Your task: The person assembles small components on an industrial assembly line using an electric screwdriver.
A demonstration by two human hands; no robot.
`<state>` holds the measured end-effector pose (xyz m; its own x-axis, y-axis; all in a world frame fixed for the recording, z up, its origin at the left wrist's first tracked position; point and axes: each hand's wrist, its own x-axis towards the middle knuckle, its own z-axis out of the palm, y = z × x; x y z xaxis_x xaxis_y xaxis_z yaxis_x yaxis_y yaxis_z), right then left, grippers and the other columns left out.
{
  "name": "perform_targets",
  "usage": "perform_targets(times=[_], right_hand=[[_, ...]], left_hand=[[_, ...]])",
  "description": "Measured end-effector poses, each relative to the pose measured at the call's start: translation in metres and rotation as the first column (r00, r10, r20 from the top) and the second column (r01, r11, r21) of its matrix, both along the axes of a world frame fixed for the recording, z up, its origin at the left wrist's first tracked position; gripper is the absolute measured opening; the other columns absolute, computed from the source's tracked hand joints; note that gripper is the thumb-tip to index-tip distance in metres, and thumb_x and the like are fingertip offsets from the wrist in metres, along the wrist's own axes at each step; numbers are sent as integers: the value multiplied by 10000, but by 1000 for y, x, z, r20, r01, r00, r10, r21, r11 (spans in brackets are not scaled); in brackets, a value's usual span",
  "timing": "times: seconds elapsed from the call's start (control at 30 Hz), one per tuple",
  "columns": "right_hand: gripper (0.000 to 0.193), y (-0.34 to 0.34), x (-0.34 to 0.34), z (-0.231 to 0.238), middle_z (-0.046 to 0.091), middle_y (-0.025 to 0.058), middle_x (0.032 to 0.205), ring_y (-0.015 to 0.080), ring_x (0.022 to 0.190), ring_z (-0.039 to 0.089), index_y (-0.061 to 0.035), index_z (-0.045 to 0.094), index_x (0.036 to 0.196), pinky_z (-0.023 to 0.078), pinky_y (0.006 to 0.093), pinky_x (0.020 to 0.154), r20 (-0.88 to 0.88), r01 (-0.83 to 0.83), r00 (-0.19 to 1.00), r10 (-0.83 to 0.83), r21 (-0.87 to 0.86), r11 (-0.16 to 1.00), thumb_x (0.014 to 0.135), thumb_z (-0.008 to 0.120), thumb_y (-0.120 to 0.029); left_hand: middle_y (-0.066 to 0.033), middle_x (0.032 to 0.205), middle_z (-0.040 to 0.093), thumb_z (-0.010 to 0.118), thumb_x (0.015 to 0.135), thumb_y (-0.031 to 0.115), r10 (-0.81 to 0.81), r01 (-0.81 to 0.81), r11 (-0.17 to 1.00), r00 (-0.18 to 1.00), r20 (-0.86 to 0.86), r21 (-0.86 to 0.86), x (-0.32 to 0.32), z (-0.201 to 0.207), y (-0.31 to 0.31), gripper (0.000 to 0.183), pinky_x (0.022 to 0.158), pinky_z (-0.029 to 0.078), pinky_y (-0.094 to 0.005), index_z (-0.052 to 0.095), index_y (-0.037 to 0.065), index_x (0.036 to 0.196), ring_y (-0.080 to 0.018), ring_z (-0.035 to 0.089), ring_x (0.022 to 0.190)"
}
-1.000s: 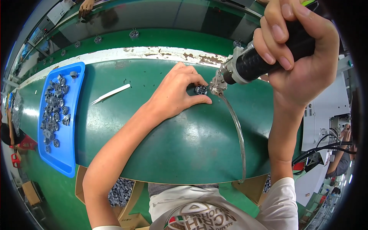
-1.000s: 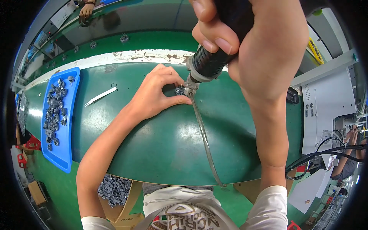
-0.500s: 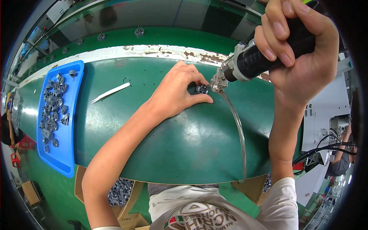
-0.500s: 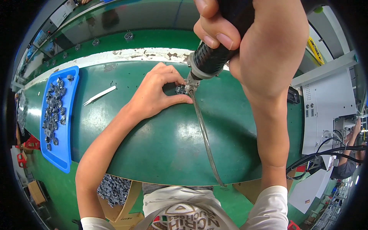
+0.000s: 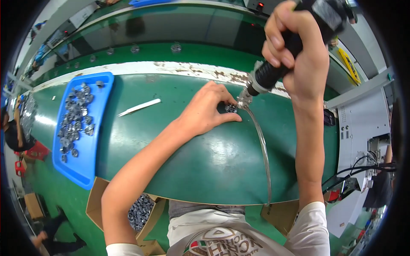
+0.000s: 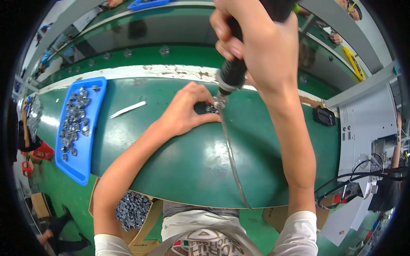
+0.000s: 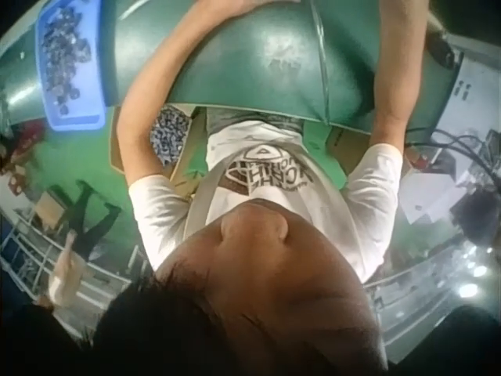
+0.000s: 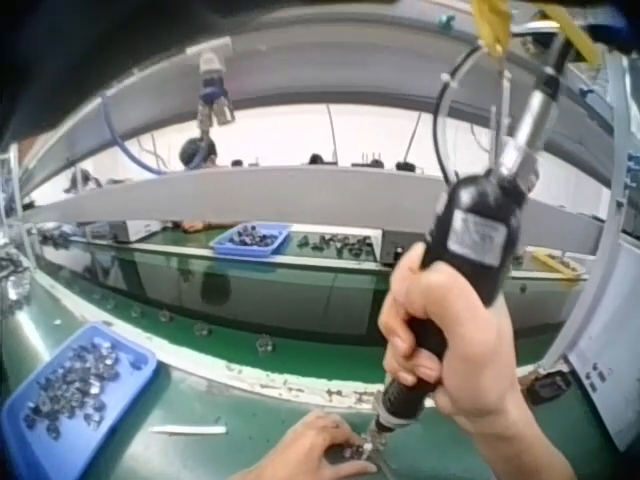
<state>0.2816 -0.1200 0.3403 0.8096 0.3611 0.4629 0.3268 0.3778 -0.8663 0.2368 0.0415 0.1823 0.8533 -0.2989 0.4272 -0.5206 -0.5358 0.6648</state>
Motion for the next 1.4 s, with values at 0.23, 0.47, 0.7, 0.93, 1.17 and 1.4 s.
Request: perform_targets(times=[0.23,0.47,0.7,0.93,1.17,1.4], right_hand=[[196,-67,-23,46,477,56,796,37,438,349,-52,435,975,386,211,484,302,-198,933,197,-28,980,1027,489,-233],[214,-59,-24,40,513,46,728,47,433,350,-2,471,1068,391,210,467,222,-108,969,110,-20,994,1043,495,-213],[257,-58,-18,42,584,61,757,124,624,578,9,591,1088,456,258,576,242,135,965,-99,-137,981,996,594,-231],[226,-51,-16,38,570,61,793,130,710,576,6,570,1107,465,277,646,327,247,916,-234,3,969,1005,575,-196],[153,-50,-14,34,495,33,763,124,667,500,-8,515,1026,433,284,629,346,-51,938,21,78,996,1001,534,-158],[234,-20,-38,37,545,54,618,129,453,509,-2,562,953,516,288,481,134,252,955,-264,100,963,905,597,-228]], left_hand=[[-97,1040,681,823,797,204,9,-21,931,999,36,365,-48,61,40,423,957,479,-403,720,66,1183,-290,587,1034],[-113,1168,689,819,753,73,624,-665,568,732,273,485,-119,97,169,458,995,474,-411,719,75,1200,-319,605,1119],[-132,1093,730,793,867,259,477,-490,840,871,116,233,22,46,127,351,901,529,-395,733,41,1136,-302,669,1023],[-137,997,731,840,791,350,630,-609,718,775,58,336,114,11,76,388,869,543,-451,781,32,1005,-326,683,987],[-123,1002,729,825,809,225,39,-51,980,997,69,193,53,33,26,277,926,496,-409,766,33,999,-310,629,980],[-70,1060,680,849,796,227,-188,213,969,964,-188,127,1,23,0,351,1015,444,-393,762,41,1081,-267,576,1055]])
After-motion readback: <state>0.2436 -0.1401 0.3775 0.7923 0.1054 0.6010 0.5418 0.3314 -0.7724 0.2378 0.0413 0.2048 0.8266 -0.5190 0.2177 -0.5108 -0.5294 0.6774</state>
